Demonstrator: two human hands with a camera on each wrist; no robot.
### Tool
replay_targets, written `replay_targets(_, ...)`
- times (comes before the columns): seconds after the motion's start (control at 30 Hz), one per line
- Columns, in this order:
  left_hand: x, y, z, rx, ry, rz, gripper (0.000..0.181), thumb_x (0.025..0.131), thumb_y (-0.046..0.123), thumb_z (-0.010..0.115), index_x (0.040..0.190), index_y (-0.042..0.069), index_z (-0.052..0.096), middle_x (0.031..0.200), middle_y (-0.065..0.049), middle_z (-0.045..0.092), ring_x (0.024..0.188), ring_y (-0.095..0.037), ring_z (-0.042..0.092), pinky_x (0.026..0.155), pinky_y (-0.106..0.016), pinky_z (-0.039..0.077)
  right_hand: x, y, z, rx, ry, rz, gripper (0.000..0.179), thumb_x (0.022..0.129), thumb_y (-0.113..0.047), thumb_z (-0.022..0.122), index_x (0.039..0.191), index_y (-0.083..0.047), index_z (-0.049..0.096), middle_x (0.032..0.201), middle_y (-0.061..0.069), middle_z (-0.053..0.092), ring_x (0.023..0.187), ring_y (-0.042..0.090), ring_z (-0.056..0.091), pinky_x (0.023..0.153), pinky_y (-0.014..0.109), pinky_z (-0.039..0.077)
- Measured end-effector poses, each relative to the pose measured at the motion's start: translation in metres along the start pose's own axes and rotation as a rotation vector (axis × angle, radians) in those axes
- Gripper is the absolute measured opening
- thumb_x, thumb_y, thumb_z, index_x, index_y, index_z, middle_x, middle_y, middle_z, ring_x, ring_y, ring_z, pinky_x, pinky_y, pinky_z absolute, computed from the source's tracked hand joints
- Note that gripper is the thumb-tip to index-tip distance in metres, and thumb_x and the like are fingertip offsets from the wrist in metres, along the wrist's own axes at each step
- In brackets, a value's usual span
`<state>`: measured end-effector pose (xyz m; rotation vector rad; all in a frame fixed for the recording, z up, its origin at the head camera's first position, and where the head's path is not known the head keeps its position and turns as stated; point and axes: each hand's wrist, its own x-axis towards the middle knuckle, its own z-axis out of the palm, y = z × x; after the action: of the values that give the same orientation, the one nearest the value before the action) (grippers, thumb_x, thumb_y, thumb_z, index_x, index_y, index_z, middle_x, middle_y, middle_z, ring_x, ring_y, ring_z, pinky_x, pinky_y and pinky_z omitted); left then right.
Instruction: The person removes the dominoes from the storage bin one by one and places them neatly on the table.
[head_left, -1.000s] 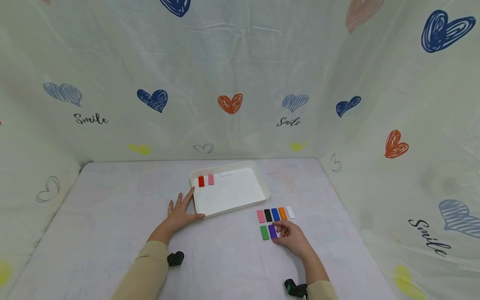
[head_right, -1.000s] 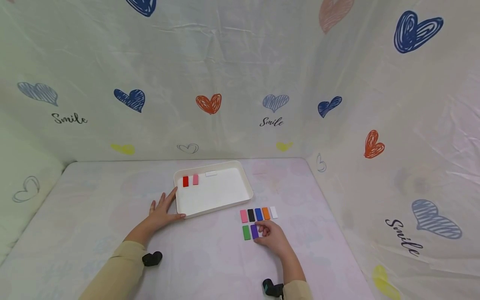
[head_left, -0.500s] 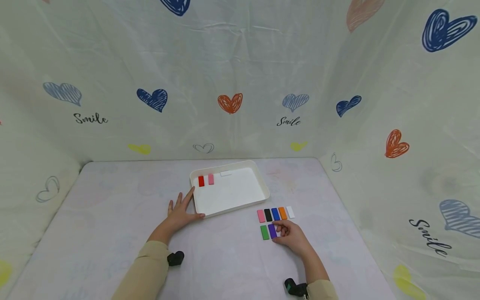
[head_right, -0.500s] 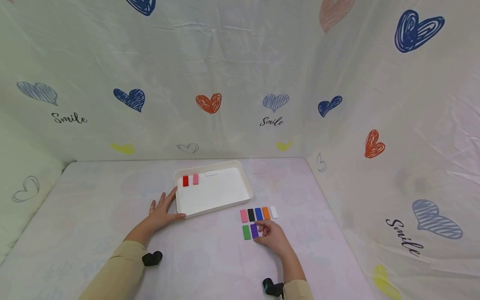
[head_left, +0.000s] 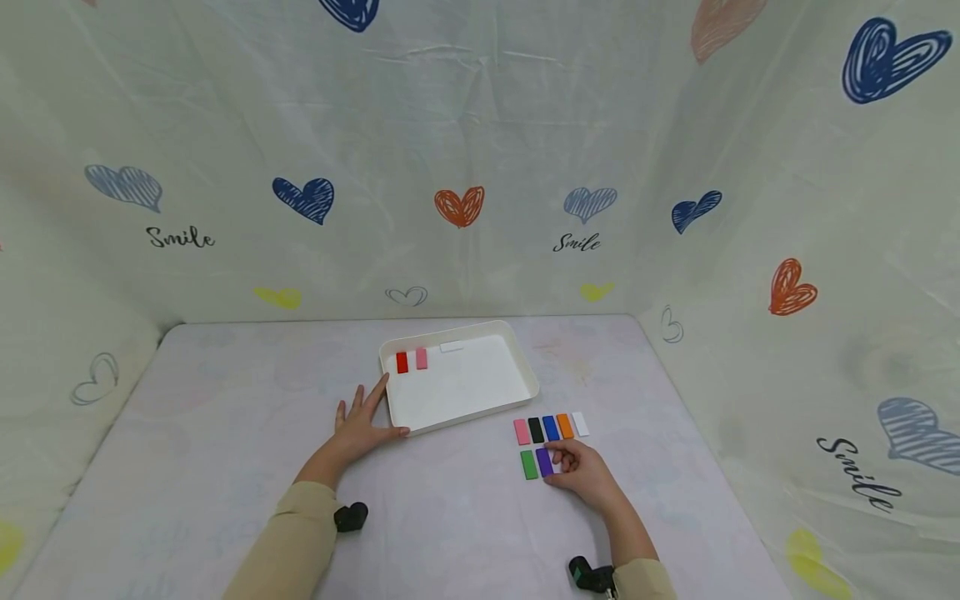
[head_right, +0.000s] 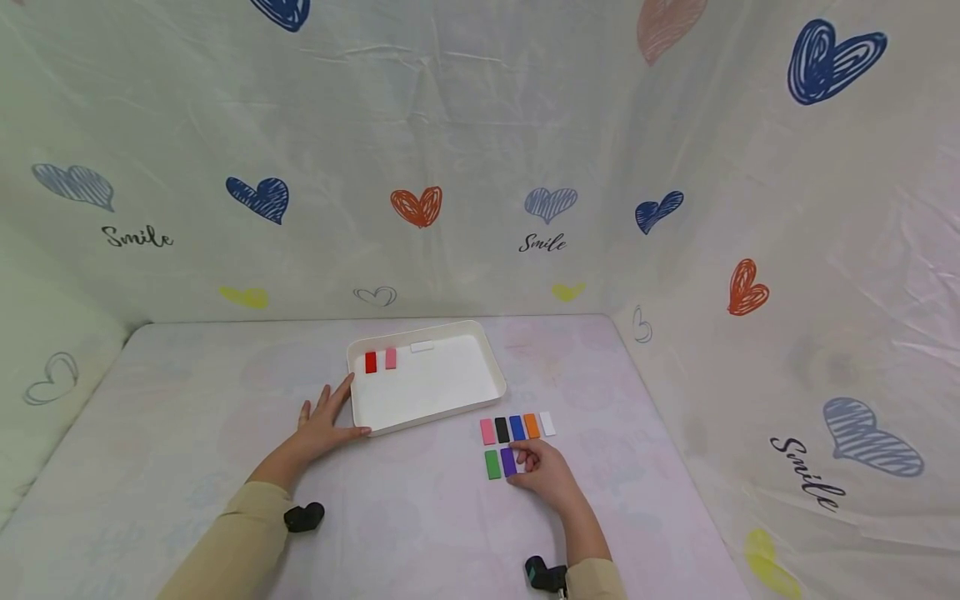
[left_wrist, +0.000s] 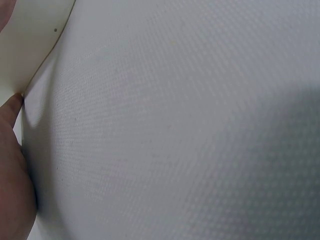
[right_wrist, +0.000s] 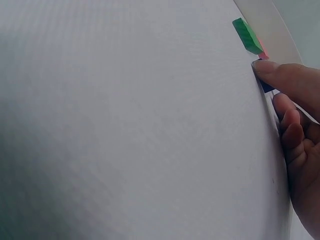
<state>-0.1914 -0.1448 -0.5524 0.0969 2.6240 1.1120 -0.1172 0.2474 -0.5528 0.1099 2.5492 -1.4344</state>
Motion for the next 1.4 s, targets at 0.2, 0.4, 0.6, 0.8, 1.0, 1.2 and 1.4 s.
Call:
replay_targets(0.2, -0.002, 0.002, 0.000, -0.009, 0.022, 0.018, 0.113, 0.072, 0.050, 0.080, 0.157, 0.017, 0.013, 0.159, -0.023, 0.015, 0.145, -0.043, -0.005, 0.111, -0.060, -0.014, 0.000, 0.001, 0.001, -0.005, 0.001, -0.019, 0.048, 0.072, -0.001, 0.084, 0.117, -0.003, 0.067, 0.084, 0.005, 0.051, 0.076, 0.020, 0.047, 0.059, 0.022, 0.041)
replay_targets(0.4, 0.000, 0.001, 0.001, -0.003, 0.008, 0.013, 0.113, 0.074, 0.048, 0.080, 0.157, 0.015, 0.012, 0.159, -0.022, 0.014, 0.145, -0.044, -0.006, 0.111, -0.060, -0.015, -0.001, 0.000, -0.001, -0.004, 0.008, -0.010, 0.049, 0.073, -0.003, 0.084, 0.118, -0.005, 0.067, 0.084, 0.004, 0.052, 0.076, 0.020, 0.048, 0.060, 0.023, 0.042)
replay_targets(0.6, 0.001, 0.000, 0.003, 0.008, -0.010, -0.002, 0.114, 0.074, 0.048, 0.081, 0.157, 0.014, 0.011, 0.160, -0.021, 0.014, 0.145, -0.044, -0.006, 0.111, -0.060, -0.013, 0.000, -0.014, -0.005, 0.013, 0.052, -0.036, 0.050, 0.072, 0.001, 0.083, 0.118, -0.004, 0.067, 0.087, 0.005, 0.056, 0.077, 0.019, 0.050, 0.060, 0.022, 0.044)
replay_targets(0.8, 0.000, 0.000, 0.002, 0.006, -0.004, -0.009, 0.114, 0.074, 0.048, 0.080, 0.157, 0.016, 0.010, 0.160, -0.021, 0.013, 0.145, -0.043, -0.007, 0.111, -0.059, -0.015, 0.015, -0.049, 0.000, 0.076, 0.070, -0.175, 0.048, 0.074, 0.005, 0.080, 0.119, -0.001, 0.065, 0.095, 0.014, 0.060, 0.076, 0.015, 0.050, 0.060, 0.019, 0.045)
replay_targets(1.0, 0.000, -0.003, 0.000, 0.003, -0.009, -0.007, 0.114, 0.074, 0.049, 0.080, 0.158, 0.016, 0.009, 0.160, -0.019, 0.012, 0.145, -0.042, -0.008, 0.111, -0.059, -0.016, 0.026, -0.098, 0.020, 0.128, -0.027, -0.302, 0.048, 0.078, 0.005, 0.077, 0.123, 0.007, 0.061, 0.101, 0.023, 0.060, 0.078, 0.017, 0.054, 0.064, 0.023, 0.051)
replay_targets(1.2, 0.002, -0.005, 0.000, -0.003, -0.006, 0.000, 0.114, 0.074, 0.050, 0.080, 0.158, 0.016, 0.009, 0.160, -0.020, 0.012, 0.145, -0.043, -0.008, 0.111, -0.059, -0.015, 0.060, -0.107, 0.052, 0.141, -0.078, -0.354, 0.047, 0.079, -0.003, 0.080, 0.122, 0.001, 0.063, 0.104, 0.023, 0.061, 0.079, 0.015, 0.055, 0.068, 0.021, 0.050)
replay_targets(1.4, 0.003, -0.006, 0.001, -0.006, -0.001, 0.001, 0.114, 0.073, 0.051, 0.080, 0.158, 0.017, 0.011, 0.160, -0.019, 0.013, 0.145, -0.043, -0.007, 0.111, -0.059, -0.015, 0.080, -0.130, 0.073, 0.131, -0.103, -0.339, 0.044, 0.080, -0.004, 0.079, 0.122, 0.001, 0.064, 0.105, 0.025, 0.061, 0.079, 0.015, 0.056, 0.069, 0.022, 0.050)
